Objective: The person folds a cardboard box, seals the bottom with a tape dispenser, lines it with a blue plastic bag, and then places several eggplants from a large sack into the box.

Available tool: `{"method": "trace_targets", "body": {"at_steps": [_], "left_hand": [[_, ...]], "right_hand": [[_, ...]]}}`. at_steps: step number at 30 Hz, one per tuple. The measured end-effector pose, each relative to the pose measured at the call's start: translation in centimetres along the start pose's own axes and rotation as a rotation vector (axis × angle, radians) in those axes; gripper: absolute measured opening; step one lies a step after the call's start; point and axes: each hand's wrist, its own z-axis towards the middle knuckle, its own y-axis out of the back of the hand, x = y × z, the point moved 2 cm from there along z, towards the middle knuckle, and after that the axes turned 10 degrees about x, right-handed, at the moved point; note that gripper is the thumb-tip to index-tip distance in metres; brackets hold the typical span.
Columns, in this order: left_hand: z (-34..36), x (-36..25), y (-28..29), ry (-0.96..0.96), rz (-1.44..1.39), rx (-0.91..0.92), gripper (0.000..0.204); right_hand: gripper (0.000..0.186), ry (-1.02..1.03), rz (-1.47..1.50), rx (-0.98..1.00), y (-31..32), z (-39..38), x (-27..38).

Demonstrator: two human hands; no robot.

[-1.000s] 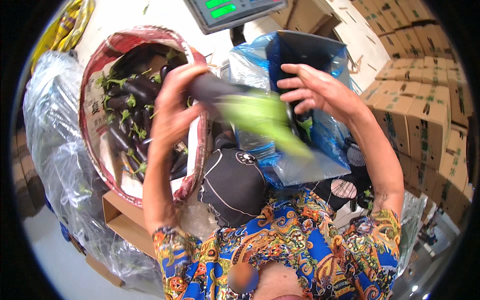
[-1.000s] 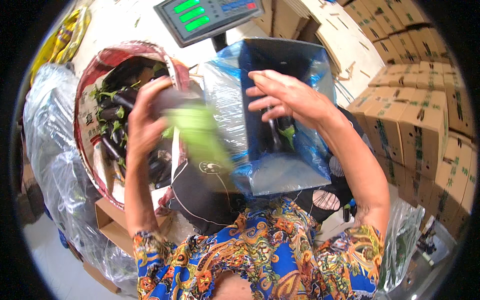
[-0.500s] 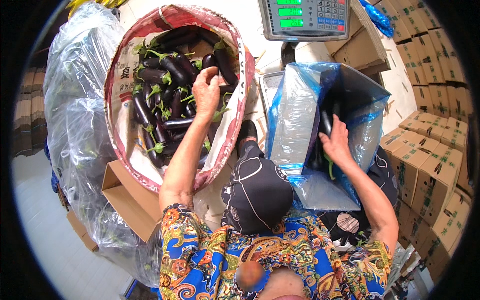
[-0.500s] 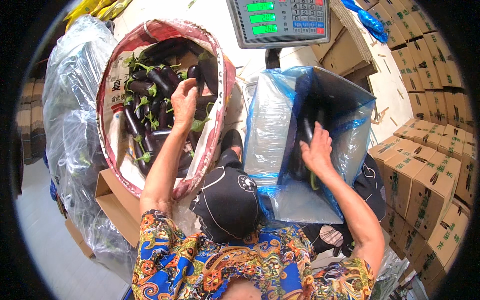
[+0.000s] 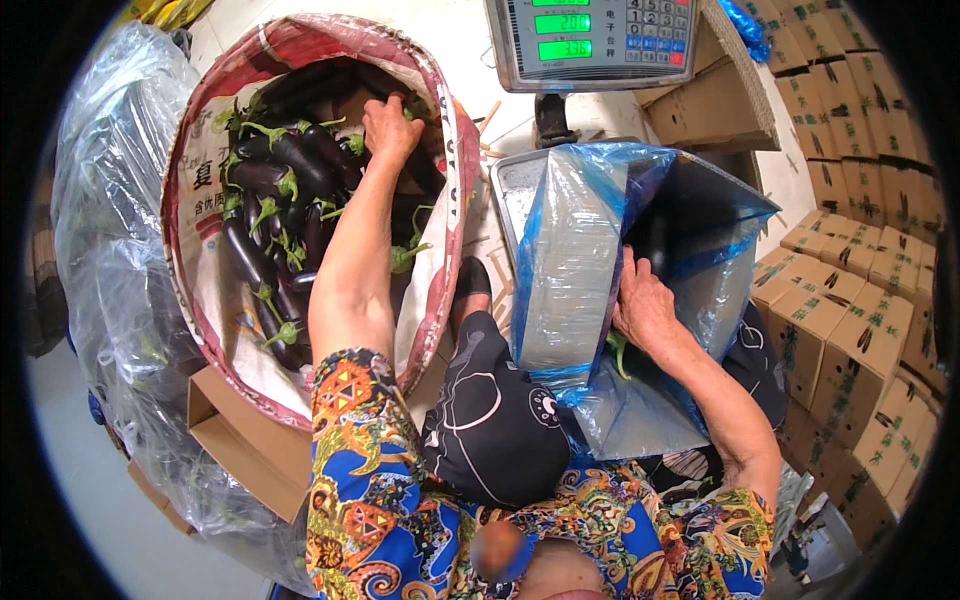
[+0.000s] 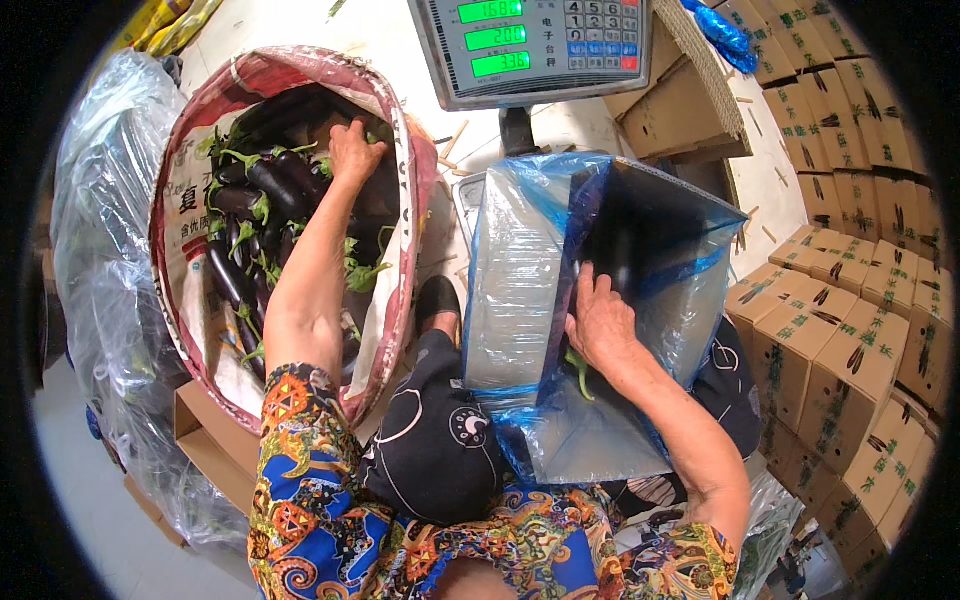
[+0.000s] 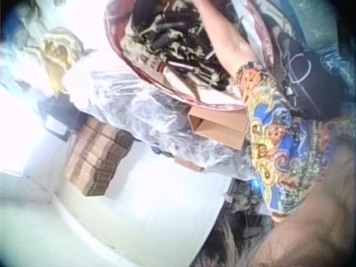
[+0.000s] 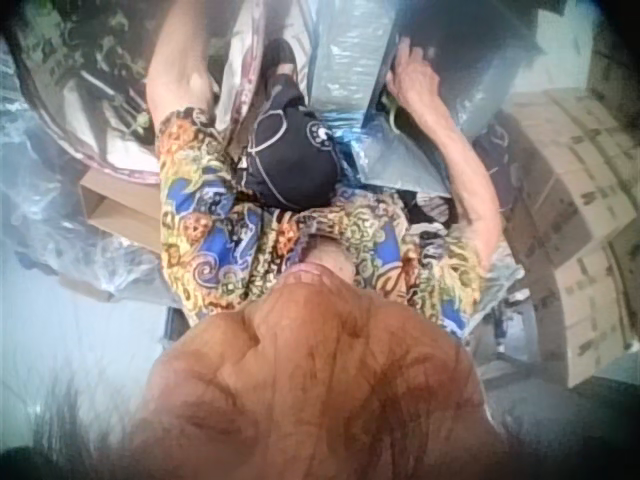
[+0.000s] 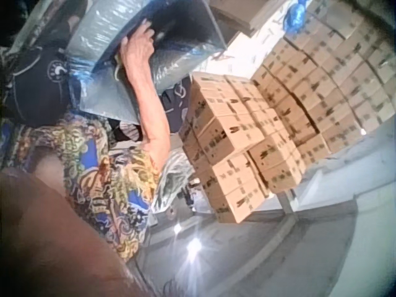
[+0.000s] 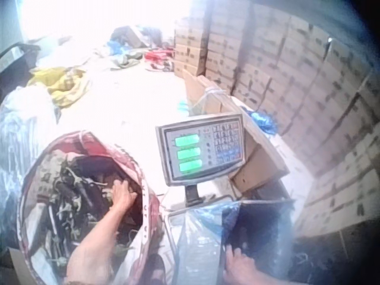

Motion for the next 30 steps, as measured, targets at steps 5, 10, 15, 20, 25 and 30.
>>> {"method": "trace_targets", "body": {"at_steps": [5,10,15,20,25,30], "left_hand": [[-5.5,5.2,3.5,-0.076,-0.34,-0.044,0.05],[-17.1,0.5,14.3,-0.228,-0.683,-0.255,0.041],[-25.0,-8.4,20.7,-0.931,-0.525,-0.508,0.051],[-28.6,-16.9,22.4,-1.4,-0.367,0.148,0.036],[-26.2,-16.2,20.2,-1.0,-0.626,0.568,0.034],[-24.0,-8.9,15.7,-0.371,-1.122,0.582,0.035]], "right_hand": [[0.065,0.091,-0.103,-0.051,1.5,-0.4,-0.1],[0.034,0.259,0.536,0.031,7.0,-3.6,0.3],[0.054,0.436,1.319,0.358,10.4,-7.2,4.3],[0.062,0.579,2.062,0.291,11.0,-8.5,6.2],[0.042,0.365,1.936,0.157,10.6,-8.5,-0.2],[0.036,0.207,1.701,0.161,7.7,-6.3,-4.3]]}}
